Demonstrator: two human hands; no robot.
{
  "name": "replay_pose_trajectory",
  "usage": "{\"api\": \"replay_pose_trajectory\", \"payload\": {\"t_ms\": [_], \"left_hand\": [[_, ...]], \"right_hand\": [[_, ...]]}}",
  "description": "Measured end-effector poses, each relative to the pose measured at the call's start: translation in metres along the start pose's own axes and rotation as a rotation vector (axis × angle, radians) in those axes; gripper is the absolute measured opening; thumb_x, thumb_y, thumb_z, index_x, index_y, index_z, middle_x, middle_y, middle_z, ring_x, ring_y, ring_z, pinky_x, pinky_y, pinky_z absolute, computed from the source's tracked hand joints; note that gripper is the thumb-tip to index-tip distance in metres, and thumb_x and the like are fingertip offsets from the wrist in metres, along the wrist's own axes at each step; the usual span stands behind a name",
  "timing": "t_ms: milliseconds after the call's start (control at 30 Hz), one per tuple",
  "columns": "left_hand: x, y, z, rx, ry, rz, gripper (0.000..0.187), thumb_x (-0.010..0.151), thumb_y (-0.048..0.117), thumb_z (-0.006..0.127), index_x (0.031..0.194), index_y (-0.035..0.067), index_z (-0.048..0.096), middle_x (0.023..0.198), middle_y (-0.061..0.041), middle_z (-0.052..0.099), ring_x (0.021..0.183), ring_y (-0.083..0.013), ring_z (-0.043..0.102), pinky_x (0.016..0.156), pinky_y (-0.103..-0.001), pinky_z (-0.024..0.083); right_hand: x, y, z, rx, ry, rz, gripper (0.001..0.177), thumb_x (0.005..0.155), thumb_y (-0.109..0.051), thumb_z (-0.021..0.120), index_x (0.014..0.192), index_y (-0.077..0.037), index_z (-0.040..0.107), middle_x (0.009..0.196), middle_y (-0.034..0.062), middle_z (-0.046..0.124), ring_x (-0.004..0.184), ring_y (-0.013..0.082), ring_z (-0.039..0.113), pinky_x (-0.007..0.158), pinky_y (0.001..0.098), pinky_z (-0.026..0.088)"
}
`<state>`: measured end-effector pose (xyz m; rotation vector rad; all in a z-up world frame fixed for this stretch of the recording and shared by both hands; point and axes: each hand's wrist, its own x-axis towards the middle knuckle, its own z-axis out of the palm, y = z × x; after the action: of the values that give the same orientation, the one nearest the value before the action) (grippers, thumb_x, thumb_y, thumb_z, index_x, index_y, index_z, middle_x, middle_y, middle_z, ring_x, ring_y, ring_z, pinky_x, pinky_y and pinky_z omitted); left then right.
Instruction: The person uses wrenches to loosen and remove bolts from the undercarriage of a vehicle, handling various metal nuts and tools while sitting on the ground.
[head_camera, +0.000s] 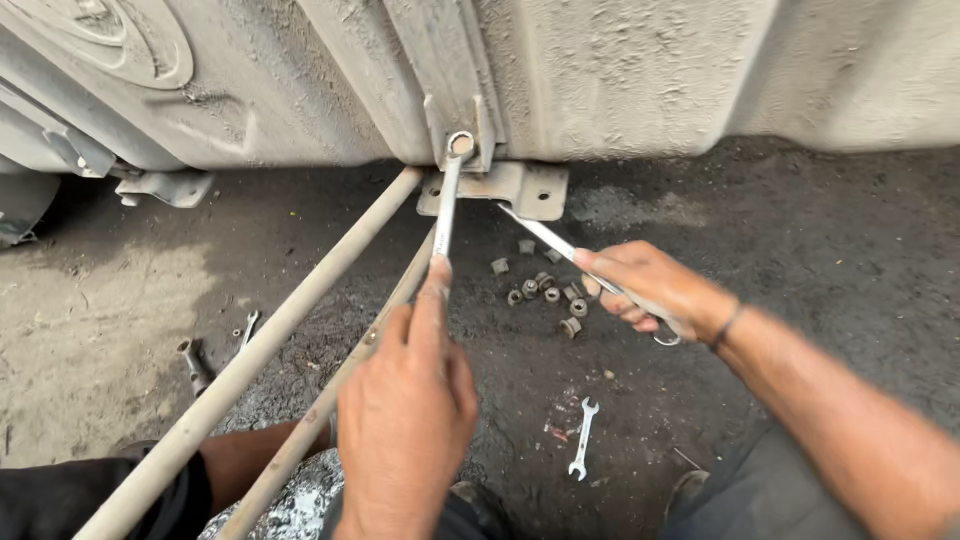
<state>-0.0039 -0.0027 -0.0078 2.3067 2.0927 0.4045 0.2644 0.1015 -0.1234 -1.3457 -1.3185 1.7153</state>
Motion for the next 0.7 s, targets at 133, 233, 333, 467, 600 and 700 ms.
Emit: {"api": "replay_pose_trajectory", "payload": {"t_ms": [133, 233, 333, 467, 600, 700], "left_hand": [[0.005, 0.008, -0.005, -0.056, -0.064, -0.034, 0.078, 0.085, 0.006, 0.065, 0.157, 0.007, 0.036, 0.103, -0.02, 0.067, 0.063, -0.0274, 0.073, 0.046, -0.04, 0.061], [0.005, 0.008, -0.005, -0.082, -0.138, -0.08, 0.082, 0.085, 0.008, 0.064, 0.16, 0.011, 0.031, 0.105, -0.02, 0.065, 0.067, -0.0276, 0.074, 0.048, -0.039, 0.062], [0.005, 0.004, -0.001, -0.032, -0.104, -0.039, 0.082, 0.087, 0.013, 0.065, 0.162, 0.011, 0.031, 0.114, -0.025, 0.063, 0.069, -0.0281, 0.075, 0.049, -0.038, 0.063], [0.004, 0.0, 0.0, -0.088, -0.149, -0.041, 0.081, 0.091, 0.014, 0.063, 0.164, 0.011, 0.027, 0.109, -0.019, 0.063, 0.064, -0.026, 0.074, 0.051, -0.039, 0.062], [0.005, -0.001, -0.001, -0.136, -0.14, -0.018, 0.08, 0.09, 0.013, 0.062, 0.161, 0.008, 0.026, 0.105, -0.019, 0.062, 0.069, -0.0286, 0.075, 0.048, -0.039, 0.063], [0.005, 0.0, -0.004, -0.16, -0.123, -0.018, 0.078, 0.089, 0.013, 0.062, 0.159, 0.008, 0.029, 0.107, -0.019, 0.062, 0.071, -0.0307, 0.075, 0.049, -0.04, 0.063]], "right_hand": [[-0.005, 0.011, 0.012, -0.255, 0.199, -0.073, 0.035, 0.103, -0.037, 0.052, 0.094, -0.008, 0.069, 0.057, -0.001, 0.045, 0.043, 0.0084, 0.035, 0.037, 0.0253, 0.027], [0.005, 0.032, 0.017, -0.41, 0.253, -0.139, 0.022, 0.098, -0.026, 0.055, 0.105, -0.013, 0.071, 0.065, -0.0021, 0.056, 0.048, 0.007, 0.044, 0.04, 0.0237, 0.037], [0.01, 0.051, 0.045, 0.072, 0.176, 0.11, 0.025, 0.101, -0.026, 0.055, 0.11, -0.007, 0.069, 0.066, -0.0001, 0.05, 0.052, 0.0122, 0.038, 0.042, 0.0282, 0.03], [0.024, 0.063, 0.106, 0.077, 0.135, 0.019, 0.031, 0.101, -0.03, 0.05, 0.115, -0.006, 0.064, 0.088, 0.0061, 0.073, 0.081, 0.0152, 0.067, 0.072, 0.0296, 0.057], [0.049, 0.066, 0.139, -0.073, 0.013, -0.096, 0.04, 0.102, -0.033, 0.056, 0.136, -0.025, 0.037, 0.107, 0.0132, 0.071, 0.1, 0.0142, 0.07, 0.089, 0.0318, 0.06], [0.063, 0.048, 0.152, -0.042, 0.044, -0.27, 0.042, 0.1, -0.031, 0.06, 0.134, -0.016, 0.042, 0.115, 0.0188, 0.066, 0.104, 0.017, 0.066, 0.089, 0.0361, 0.06]]}}
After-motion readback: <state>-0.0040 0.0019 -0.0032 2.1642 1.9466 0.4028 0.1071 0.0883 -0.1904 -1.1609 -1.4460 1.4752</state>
